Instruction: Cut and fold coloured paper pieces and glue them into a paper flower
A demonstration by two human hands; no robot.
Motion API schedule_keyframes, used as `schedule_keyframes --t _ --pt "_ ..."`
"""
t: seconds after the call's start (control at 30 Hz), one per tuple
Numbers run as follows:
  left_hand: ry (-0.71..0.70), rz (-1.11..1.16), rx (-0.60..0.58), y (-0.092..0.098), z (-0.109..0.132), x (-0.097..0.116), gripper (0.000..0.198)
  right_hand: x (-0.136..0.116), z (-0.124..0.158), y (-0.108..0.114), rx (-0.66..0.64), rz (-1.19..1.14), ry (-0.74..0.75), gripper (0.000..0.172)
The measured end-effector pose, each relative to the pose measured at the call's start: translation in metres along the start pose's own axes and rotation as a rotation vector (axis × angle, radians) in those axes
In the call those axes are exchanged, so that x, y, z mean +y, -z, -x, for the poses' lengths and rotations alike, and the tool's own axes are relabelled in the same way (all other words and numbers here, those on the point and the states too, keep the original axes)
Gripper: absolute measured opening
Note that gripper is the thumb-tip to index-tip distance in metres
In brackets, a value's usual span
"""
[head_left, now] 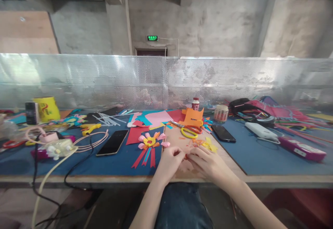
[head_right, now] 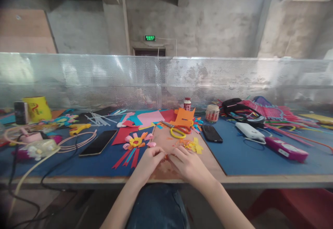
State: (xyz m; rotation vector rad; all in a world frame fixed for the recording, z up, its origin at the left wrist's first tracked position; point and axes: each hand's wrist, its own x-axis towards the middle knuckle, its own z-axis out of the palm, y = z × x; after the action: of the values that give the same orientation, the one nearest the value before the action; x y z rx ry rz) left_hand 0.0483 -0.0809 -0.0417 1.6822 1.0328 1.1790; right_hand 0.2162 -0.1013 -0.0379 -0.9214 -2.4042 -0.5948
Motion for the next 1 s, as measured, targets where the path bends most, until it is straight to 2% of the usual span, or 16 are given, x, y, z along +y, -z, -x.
schedule_keyframes --t 0.17,0.37,0.53,0.73,1.0 --pt "-0.002 -0.005 0.006 -0.0001 0.0008 0.0033 0.018 -0.0020 -0.0016 0.0020 0.046 -0.046 -0.007 0.017" --pt "0.000 0.006 0.005 -0.0006 0.0009 0.0023 0.018 -0.0034 -0.0008 0.0013 0.022 -0.009 -0.023 0.017" --pt "0.005 0.011 -0.004 -0.0004 0.0017 0.0042 0.018 -0.0023 0.0004 -0.0020 0.053 0.000 -0.003 0.013" --pt "-0.002 0.009 0.001 -0.0010 0.0007 0.0045 0.020 -0.0043 0.0002 0.0002 0.070 0.052 0.033 0.015" --pt "-0.004 0.059 -0.013 -0.0003 0.0020 0.0025 0.014 -0.0035 -0.0020 -0.0064 0.146 -0.103 -0.056 0.014"
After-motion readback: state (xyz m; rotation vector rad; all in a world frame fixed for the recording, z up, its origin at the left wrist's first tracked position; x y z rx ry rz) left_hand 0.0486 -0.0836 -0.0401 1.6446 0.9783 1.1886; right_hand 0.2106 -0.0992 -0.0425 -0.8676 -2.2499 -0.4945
